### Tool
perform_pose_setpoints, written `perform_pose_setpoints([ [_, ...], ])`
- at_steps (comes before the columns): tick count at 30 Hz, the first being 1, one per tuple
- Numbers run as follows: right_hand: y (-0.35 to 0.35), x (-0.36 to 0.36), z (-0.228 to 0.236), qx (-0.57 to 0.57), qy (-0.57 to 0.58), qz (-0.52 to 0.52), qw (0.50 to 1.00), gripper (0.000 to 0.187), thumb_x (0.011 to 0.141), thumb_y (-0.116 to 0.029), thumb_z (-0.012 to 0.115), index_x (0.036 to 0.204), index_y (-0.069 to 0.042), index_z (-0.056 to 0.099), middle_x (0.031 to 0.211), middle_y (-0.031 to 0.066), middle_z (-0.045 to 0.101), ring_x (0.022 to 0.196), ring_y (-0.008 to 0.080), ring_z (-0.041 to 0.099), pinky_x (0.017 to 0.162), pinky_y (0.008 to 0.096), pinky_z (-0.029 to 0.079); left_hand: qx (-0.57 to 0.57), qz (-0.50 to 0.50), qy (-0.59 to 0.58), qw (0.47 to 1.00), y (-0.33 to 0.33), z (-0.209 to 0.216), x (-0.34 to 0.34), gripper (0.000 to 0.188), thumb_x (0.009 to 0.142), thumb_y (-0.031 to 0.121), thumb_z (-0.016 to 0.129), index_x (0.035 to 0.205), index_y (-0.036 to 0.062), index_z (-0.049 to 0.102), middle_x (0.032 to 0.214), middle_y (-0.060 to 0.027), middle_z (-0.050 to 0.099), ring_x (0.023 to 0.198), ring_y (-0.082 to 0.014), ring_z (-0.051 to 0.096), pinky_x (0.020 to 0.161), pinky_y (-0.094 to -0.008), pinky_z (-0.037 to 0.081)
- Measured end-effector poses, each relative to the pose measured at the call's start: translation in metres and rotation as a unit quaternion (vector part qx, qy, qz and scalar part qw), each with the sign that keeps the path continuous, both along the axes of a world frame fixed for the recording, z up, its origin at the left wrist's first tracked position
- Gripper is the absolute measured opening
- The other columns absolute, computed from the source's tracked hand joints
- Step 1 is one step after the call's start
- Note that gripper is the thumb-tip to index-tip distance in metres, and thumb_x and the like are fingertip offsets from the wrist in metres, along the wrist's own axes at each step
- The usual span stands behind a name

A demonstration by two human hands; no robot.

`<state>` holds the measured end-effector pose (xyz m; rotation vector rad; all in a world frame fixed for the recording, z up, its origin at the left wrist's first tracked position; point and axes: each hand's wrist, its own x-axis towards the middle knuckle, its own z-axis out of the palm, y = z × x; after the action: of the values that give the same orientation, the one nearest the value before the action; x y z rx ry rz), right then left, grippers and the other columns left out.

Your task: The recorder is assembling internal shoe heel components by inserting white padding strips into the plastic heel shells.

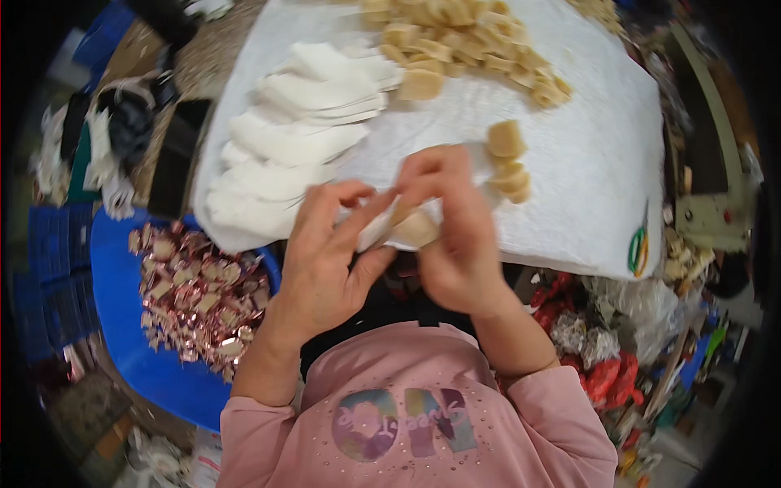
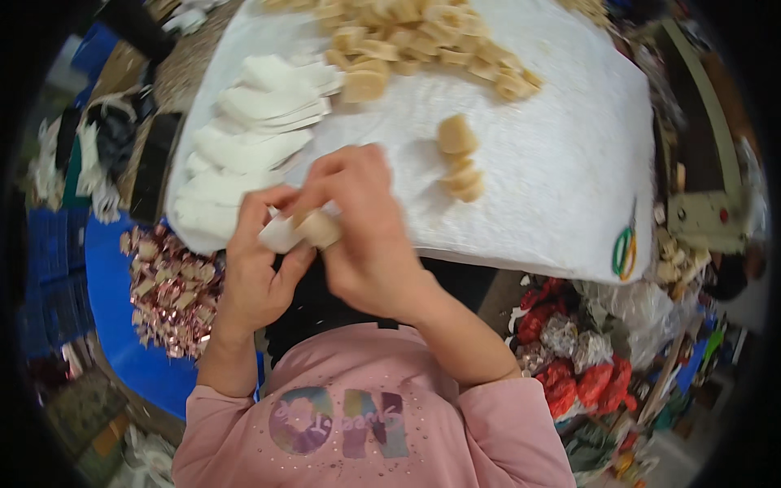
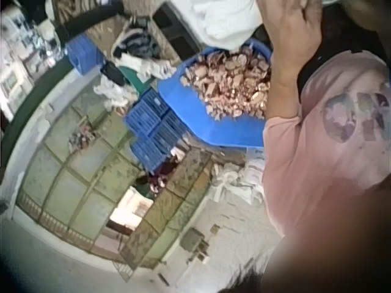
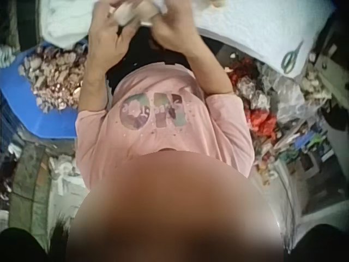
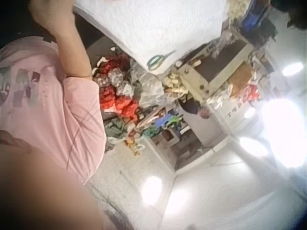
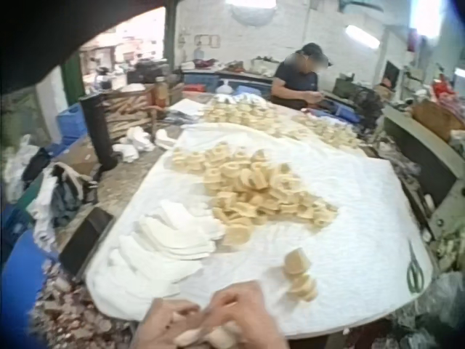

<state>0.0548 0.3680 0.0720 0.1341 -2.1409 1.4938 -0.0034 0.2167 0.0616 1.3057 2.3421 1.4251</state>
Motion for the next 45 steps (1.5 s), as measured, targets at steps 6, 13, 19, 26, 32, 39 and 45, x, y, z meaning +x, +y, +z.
perform_pose_setpoints([
  [6, 0.044, 0.051, -0.025, 0.100, 0.013, -0.283, 0.954, 0.042, 0.071, -0.008, 0.071, 0.108, -0.002, 0.050, 0.103, 0.0155, 0.047, 0.096, 0.0276, 0.047, 0.084, 0.0361, 0.040, 0.092, 0.002, -0.131, 0.987, 0.025, -0.022, 0.010, 0.023, 0.092, 0.012, 0.050, 0.107, -0.0002, 0.062, 0.087, -0.0110, 0.057, 0.071, -0.0207, 0.054, 0.066, -0.0261, 0.044],
  [13, 0.070, 0.059, -0.052, 0.208, -0.094, -0.365, 0.902, 0.040, 0.070, -0.007, 0.072, 0.106, -0.001, 0.054, 0.100, 0.0158, 0.049, 0.092, 0.0303, 0.050, 0.076, 0.0366, 0.044, 0.200, -0.162, -0.277, 0.926, 0.067, -0.021, 0.017, 0.036, 0.097, 0.026, 0.039, 0.111, -0.0013, 0.059, 0.110, -0.0145, 0.058, 0.103, -0.0243, 0.054, 0.090, -0.0339, 0.039],
  [19, 0.076, 0.055, -0.048, 0.297, -0.037, -0.286, 0.910, 0.026, 0.058, 0.007, 0.065, 0.082, -0.001, 0.062, 0.096, 0.0133, 0.052, 0.086, 0.0301, 0.055, 0.067, 0.0360, 0.048, 0.158, -0.195, -0.021, 0.968, 0.108, -0.032, 0.013, 0.034, 0.092, 0.025, 0.047, 0.118, 0.0030, 0.055, 0.119, -0.0135, 0.056, 0.112, -0.0297, 0.052, 0.093, -0.0384, 0.039],
  [26, 0.091, 0.061, -0.038, 0.134, -0.078, -0.250, 0.956, 0.023, 0.061, 0.007, 0.065, 0.082, -0.003, 0.061, 0.096, 0.0140, 0.052, 0.088, 0.0287, 0.056, 0.071, 0.0342, 0.048, 0.098, -0.140, 0.132, 0.976, 0.117, -0.034, 0.016, 0.041, 0.079, 0.009, 0.060, 0.119, 0.0049, 0.054, 0.119, -0.0125, 0.057, 0.105, -0.0277, 0.056, 0.091, -0.0382, 0.040],
  [32, 0.105, 0.071, -0.054, 0.107, -0.097, -0.191, 0.971, 0.030, 0.064, 0.010, 0.062, 0.091, -0.003, 0.057, 0.099, 0.0151, 0.053, 0.091, 0.0287, 0.056, 0.075, 0.0340, 0.048, 0.044, -0.041, 0.209, 0.976, 0.117, -0.050, -0.004, 0.042, 0.076, 0.007, 0.061, 0.117, 0.0054, 0.056, 0.113, -0.0121, 0.060, 0.103, -0.0257, 0.057, 0.091, -0.0401, 0.040],
  [39, 0.093, 0.072, -0.057, 0.106, -0.113, -0.222, 0.963, 0.051, 0.068, 0.015, 0.052, 0.115, -0.004, 0.053, 0.109, 0.0171, 0.048, 0.099, 0.0311, 0.051, 0.085, 0.0353, 0.044, 0.089, -0.092, 0.052, 0.990, 0.103, -0.047, -0.005, 0.030, 0.088, 0.013, 0.051, 0.117, 0.0061, 0.057, 0.110, -0.0147, 0.060, 0.107, -0.0273, 0.056, 0.093, -0.0373, 0.041],
  [45, 0.087, 0.080, -0.045, 0.280, -0.159, -0.270, 0.907, 0.047, 0.071, 0.009, 0.059, 0.115, -0.004, 0.053, 0.113, 0.0174, 0.045, 0.102, 0.0318, 0.046, 0.085, 0.0363, 0.042, 0.246, 0.025, -0.447, 0.860, 0.069, -0.040, 0.006, 0.037, 0.099, 0.021, 0.037, 0.114, -0.0079, 0.054, 0.100, -0.0110, 0.061, 0.077, -0.0096, 0.052, 0.067, -0.0229, 0.040],
])
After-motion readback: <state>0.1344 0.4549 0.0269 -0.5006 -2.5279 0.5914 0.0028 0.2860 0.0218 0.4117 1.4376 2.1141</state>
